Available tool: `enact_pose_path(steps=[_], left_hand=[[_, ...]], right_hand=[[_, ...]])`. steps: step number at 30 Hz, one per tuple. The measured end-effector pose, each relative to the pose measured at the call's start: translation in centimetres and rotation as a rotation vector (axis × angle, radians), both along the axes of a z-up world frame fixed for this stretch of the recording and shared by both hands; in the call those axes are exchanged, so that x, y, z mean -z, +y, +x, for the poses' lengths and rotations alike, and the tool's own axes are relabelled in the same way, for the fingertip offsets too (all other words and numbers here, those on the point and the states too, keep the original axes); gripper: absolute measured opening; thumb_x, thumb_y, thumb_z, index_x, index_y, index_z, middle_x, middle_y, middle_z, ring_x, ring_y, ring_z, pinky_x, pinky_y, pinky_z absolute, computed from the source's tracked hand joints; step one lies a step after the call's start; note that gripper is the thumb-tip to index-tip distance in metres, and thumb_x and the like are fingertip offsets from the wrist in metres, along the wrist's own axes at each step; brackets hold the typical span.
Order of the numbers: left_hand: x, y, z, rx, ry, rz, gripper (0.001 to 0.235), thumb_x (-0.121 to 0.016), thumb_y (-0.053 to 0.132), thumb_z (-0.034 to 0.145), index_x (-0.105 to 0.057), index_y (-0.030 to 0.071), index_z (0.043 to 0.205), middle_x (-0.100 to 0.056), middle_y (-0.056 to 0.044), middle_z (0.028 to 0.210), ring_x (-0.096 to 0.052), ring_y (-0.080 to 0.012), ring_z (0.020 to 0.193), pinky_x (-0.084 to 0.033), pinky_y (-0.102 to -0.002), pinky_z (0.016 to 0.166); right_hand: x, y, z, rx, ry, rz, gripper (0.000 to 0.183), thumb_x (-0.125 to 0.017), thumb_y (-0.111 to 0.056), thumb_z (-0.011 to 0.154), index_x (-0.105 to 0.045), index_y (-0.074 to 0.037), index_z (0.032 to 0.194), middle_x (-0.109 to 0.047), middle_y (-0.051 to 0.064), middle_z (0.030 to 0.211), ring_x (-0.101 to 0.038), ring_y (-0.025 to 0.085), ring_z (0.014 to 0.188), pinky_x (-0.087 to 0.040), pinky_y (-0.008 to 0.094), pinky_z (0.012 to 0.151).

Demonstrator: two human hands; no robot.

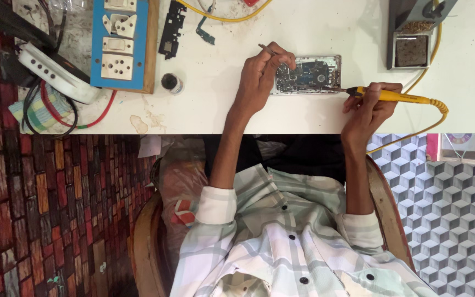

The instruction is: The person uses a soldering iron and solder wire to work on a small circuit board placed on a white workbench. They repeatedly apply heat and solder to various points on the board while holding it steady with their other hand.

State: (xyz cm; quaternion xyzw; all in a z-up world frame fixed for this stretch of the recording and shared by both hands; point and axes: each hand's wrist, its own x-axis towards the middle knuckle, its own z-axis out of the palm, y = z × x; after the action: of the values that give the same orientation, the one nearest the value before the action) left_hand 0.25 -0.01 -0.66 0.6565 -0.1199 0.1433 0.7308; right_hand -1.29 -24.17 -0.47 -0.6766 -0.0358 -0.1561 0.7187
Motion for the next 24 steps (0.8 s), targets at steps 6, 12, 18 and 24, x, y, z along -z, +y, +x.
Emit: enact_pose_path(steps=[6,12,18,24], left_hand=[[0.11,-0.02,0.02,-0.008,0.027,0.018,0.036,-0.045,0.029,0.113,-0.065,0.003,0.098,-0.074,-0.009,0.091,-0.074,-0.0189,0.095,-0.06,-0.04,0.098],[-0.03,-0.04,-0.01,-0.016,0.025,0.026,0.037,-0.046,0.03,0.113,-0.066,0.003,0.097,-0.073,-0.009,0.09,-0.074,-0.0187,0.095,-0.059,-0.041,0.1],[-0.08,0.0,-0.02,-0.026,0.058,0.041,0.035,-0.046,0.028,0.112,-0.066,0.004,0.096,-0.075,-0.007,0.09,-0.074,-0.0168,0.094,-0.06,-0.038,0.096],[-0.12,-0.02,-0.03,-0.027,0.055,0.046,0.033,-0.045,0.025,0.112,-0.066,0.004,0.097,-0.076,-0.008,0.091,-0.073,-0.0164,0.092,-0.058,-0.037,0.095]], right_hand=[[0.1,-0.05,-0.11,0.021,-0.036,0.013,0.017,-0.045,-0.02,0.12,-0.04,-0.006,0.113,-0.046,0.005,0.08,-0.05,0.013,0.053,-0.038,0.023,0.049],[0.47,-0.21,0.13,0.069,-0.011,0.073,0.018,-0.046,-0.022,0.119,-0.041,-0.006,0.112,-0.044,0.005,0.081,-0.046,0.012,0.053,-0.038,0.025,0.05],[0.72,-0.28,0.42,0.084,-0.002,0.112,0.018,-0.048,-0.02,0.119,-0.041,-0.006,0.111,-0.045,0.005,0.08,-0.045,0.012,0.055,-0.039,0.027,0.051],[0.66,-0.06,0.33,0.067,-0.013,0.083,0.018,-0.047,-0.021,0.12,-0.04,-0.006,0.111,-0.045,0.006,0.079,-0.043,0.012,0.053,-0.038,0.026,0.05]])
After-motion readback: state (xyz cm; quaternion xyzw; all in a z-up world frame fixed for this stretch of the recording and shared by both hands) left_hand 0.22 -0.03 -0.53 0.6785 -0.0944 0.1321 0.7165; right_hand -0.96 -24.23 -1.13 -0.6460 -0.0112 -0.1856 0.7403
